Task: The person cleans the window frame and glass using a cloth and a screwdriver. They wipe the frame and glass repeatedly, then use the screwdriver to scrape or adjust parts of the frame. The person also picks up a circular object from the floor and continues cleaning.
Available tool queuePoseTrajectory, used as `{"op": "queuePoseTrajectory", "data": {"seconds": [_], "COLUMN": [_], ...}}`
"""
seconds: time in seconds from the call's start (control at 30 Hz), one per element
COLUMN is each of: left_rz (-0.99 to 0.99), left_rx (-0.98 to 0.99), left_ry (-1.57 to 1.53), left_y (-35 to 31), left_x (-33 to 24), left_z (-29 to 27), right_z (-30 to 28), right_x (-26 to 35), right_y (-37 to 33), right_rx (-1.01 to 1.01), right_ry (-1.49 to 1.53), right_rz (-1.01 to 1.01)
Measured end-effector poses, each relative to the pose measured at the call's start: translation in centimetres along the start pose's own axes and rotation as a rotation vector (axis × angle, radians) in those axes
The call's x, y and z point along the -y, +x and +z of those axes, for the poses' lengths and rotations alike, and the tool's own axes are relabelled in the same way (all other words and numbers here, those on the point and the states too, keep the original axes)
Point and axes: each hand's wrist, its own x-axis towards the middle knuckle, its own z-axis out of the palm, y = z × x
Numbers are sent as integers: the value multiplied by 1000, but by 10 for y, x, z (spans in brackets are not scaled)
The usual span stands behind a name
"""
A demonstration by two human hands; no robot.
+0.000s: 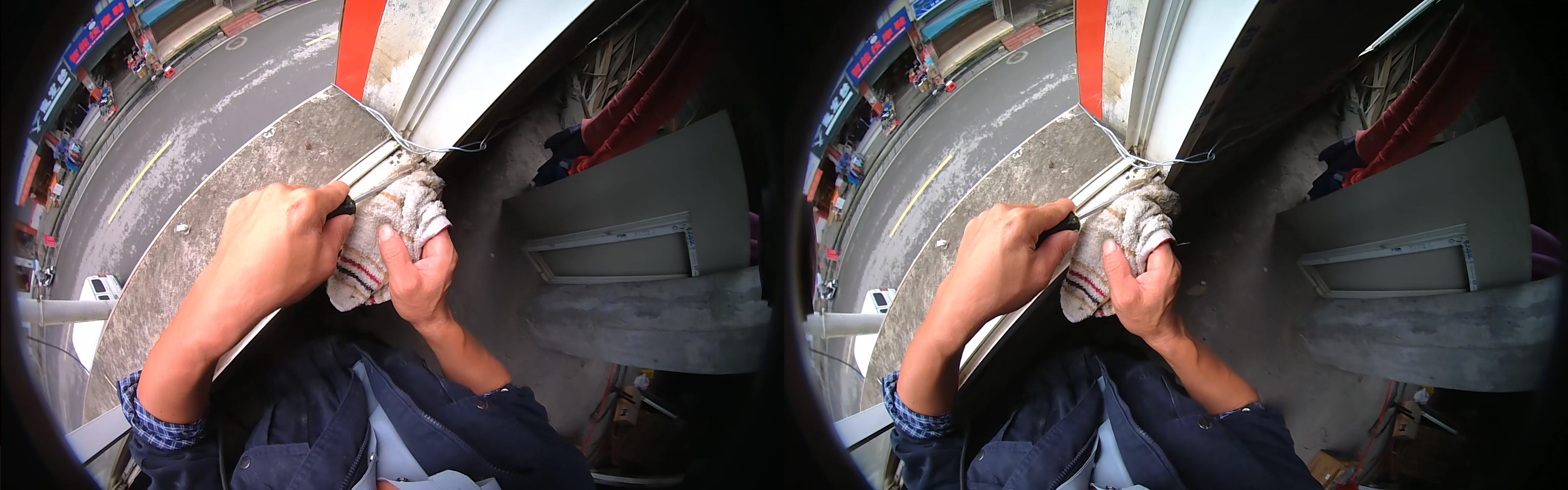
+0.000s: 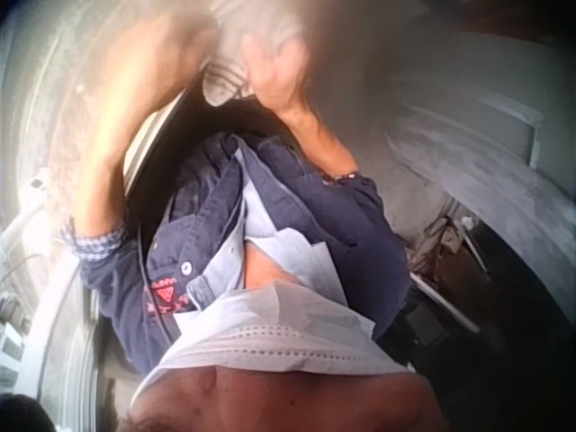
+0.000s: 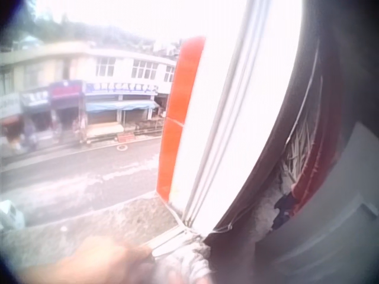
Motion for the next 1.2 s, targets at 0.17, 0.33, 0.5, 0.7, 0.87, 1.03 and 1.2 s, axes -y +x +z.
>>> {"op": "queuePoseTrajectory", "data": {"seconds": [0.17, 0.33, 0.5, 0.7, 0.87, 1.03, 1.2], "left_rz": [-42, 1, -35, -6, 62, 198, 89], "left_rx": [5, 38, -32, -126, -184, 51, 94], "left_ry": [173, 304, 253, 78, -18, -93, -61], "left_y": [-6, 7, 15, 10, 0, -9, -5], "left_x": [-20, -33, -33, -11, -3, 0, 9], "left_z": [-8, -5, 19, 42, 41, 12, -8], "right_z": [-10, -13, -15, -1, -8, -32, -66], "right_x": [9, 1, -9, -25, -22, -14, -16], "right_y": [4, 14, 30, 23, 4, -23, -14], "right_rx": [100, 80, 41, -68, -87, -108, -296], "right_ry": [47, 207, 271, 56, -48, 54, 440], "right_rz": [137, 224, 231, -72, -169, -257, 290]}}
